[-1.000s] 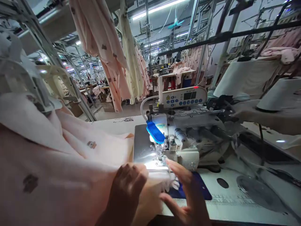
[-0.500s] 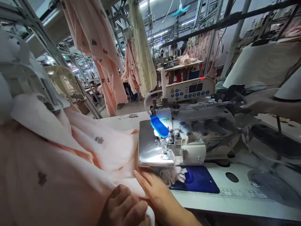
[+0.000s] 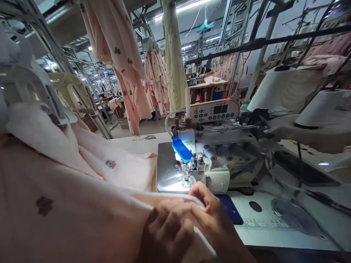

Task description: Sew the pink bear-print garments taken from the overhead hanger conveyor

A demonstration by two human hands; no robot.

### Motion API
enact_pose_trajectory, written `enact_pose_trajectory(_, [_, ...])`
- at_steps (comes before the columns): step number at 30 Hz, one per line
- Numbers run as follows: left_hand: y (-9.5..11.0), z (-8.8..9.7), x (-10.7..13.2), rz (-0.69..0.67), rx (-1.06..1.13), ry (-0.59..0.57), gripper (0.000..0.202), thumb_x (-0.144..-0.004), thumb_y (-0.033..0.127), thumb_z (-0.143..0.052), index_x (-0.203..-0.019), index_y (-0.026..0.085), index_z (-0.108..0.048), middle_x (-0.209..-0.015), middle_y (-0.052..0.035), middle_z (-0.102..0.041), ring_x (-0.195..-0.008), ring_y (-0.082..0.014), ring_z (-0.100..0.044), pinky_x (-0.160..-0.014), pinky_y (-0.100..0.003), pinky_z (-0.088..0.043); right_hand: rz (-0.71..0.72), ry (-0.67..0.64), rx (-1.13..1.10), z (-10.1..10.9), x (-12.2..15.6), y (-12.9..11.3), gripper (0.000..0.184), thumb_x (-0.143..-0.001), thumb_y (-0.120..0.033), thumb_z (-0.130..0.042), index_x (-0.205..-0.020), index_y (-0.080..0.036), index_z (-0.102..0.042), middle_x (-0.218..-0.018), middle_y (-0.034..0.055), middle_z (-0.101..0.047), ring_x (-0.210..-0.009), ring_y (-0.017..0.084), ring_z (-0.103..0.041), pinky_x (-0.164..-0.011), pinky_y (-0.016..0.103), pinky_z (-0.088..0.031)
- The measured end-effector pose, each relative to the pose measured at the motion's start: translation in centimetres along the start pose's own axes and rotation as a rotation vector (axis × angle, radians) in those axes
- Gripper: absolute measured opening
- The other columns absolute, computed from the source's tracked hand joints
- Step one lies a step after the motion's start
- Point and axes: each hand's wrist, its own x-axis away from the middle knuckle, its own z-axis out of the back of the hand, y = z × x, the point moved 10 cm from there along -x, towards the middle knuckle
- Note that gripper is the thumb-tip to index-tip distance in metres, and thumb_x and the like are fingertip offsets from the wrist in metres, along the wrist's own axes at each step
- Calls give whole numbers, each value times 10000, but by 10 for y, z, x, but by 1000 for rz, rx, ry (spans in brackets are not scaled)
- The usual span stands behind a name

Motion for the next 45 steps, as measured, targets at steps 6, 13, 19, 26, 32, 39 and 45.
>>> enact_pose_trajectory(6, [-50,-53,-6,48,-49,-74,289,-892,61,-338,-1124,100,-506,-1209,-116,-588,-1180,-169,-516,-999,-370,-462,104,489,366,48,-19,11,174,-807,-353,-406,-828,-196,-478,-479,-76,-382,-414,138,-429,-452,230,-338])
enact_pose_trajectory(13, [-74,-46,-19,124,-3,-151,280,-924,163,-350,-1160,161,-501,-1131,-67,-634,-1056,-162,-596,-914,-333,-510,390,399,131,34,12,-17,173,-875,-298,-568,-1024,-215,-541,-932,54,-583,-844,202,-596,-765,299,-508])
enact_pose_trajectory(19, [-37,-4,-22,20,-27,-59,212,-917,163,-347,-764,207,-488,-622,20,-536,-551,-142,-489,-517,-264,-358,103,-209,-435,-40,27,9,614,-817,-601,-608,-1250,-181,-491,-1095,123,-595,-1013,292,-567,-781,337,-514])
enact_pose_trajectory(26, [-85,-57,-32,236,-85,-388,252,-937,253,-333,-715,204,-441,-600,33,-525,-517,-124,-523,-474,-260,-267,-57,115,-214,-19,13,31,322,-872,-488,-522,-842,-169,-553,-643,4,-580,-579,164,-545,-494,206,-381])
enact_pose_trajectory(32, [-91,-90,-31,300,-87,-598,165,-924,249,-374,-780,217,-448,-686,37,-610,-581,-148,-591,-487,-277,-254,-100,216,-127,-11,13,46,272,-858,-461,-499,-920,-213,-404,-458,-72,-480,-380,127,-401,-385,210,-233])
enact_pose_trajectory(39, [-77,-92,-23,303,-89,-640,146,-911,222,-384,-777,214,-440,-661,39,-606,-557,-151,-593,-481,-288,-270,-146,174,-195,-7,28,41,326,-885,-465,-460,-1052,-185,-457,-490,-47,-491,-400,121,-372,-372,202,-225])
enact_pose_trajectory(45, [-82,-98,-32,323,-211,-684,128,-911,225,-391,-811,207,-469,-690,18,-636,-561,-169,-613,-455,-301,-185,-55,73,-69,-5,22,32,465,-897,-383,-398,-1232,-100,-552,-585,-4,-511,-437,110,-335,-379,211,-229])
